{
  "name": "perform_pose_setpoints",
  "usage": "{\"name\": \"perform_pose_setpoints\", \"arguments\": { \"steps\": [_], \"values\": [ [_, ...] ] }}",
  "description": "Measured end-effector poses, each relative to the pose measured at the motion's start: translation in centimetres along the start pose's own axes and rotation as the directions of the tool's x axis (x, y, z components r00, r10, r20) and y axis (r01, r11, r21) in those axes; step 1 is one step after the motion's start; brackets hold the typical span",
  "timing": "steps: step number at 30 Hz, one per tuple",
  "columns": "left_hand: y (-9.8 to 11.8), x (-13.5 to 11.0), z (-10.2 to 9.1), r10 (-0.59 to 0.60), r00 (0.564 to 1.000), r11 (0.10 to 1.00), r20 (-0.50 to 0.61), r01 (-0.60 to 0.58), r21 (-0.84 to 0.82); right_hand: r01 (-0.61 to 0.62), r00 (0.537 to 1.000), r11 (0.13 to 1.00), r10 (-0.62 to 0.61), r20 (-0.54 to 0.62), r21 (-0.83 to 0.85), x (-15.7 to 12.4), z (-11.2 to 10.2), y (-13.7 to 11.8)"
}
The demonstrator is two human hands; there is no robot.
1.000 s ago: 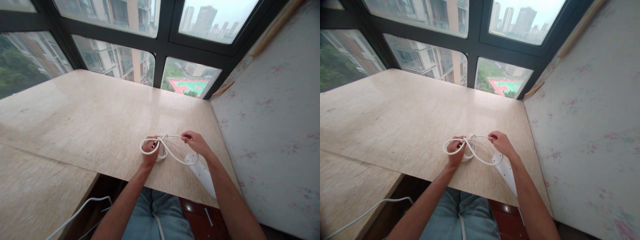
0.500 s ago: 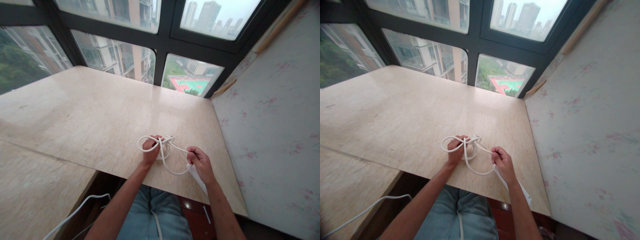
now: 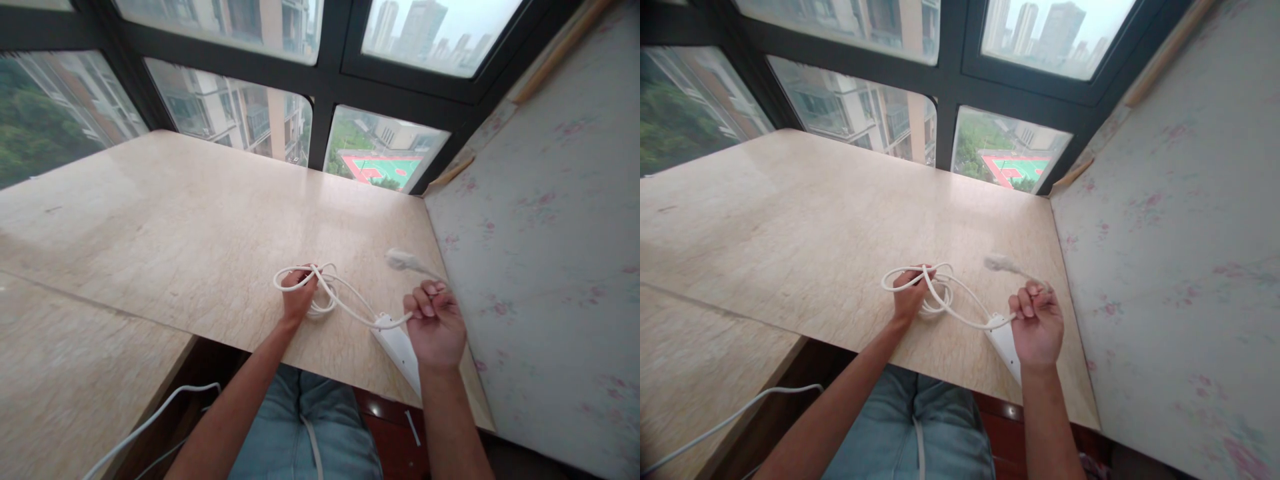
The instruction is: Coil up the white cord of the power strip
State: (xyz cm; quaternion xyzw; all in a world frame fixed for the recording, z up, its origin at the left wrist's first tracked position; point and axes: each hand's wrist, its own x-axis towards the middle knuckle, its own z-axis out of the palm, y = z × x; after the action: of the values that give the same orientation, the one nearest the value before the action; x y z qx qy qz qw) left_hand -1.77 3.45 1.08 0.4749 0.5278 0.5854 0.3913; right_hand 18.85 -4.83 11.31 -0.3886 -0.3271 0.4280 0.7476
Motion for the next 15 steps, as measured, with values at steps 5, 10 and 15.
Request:
{"name": "perform_pose_setpoints", "arguments": {
  "steps": [5, 10, 15],
  "values": [
    [0.1, 0.3, 0.1, -0.046, 0.998, 0.997, -0.030, 0.044, -0.061, 0.050, 0.995, 0.938, -0.018, -0.097, 0.342, 2.8, -1.8, -3.8],
    [0.2, 0.4, 0.2, -0.066, 0.998, 0.996, -0.013, 0.065, -0.062, -0.034, 0.994, 0.881, 0.079, -0.075, 0.472, 6.8, -2.9, -4.3],
    [0.6, 0.4, 0.1, -0.146, 0.989, 0.987, -0.013, 0.144, -0.065, -0.130, 0.970, 0.882, 0.208, -0.126, 0.454, 10.2, -1.6, -1.2]
  ]
}}
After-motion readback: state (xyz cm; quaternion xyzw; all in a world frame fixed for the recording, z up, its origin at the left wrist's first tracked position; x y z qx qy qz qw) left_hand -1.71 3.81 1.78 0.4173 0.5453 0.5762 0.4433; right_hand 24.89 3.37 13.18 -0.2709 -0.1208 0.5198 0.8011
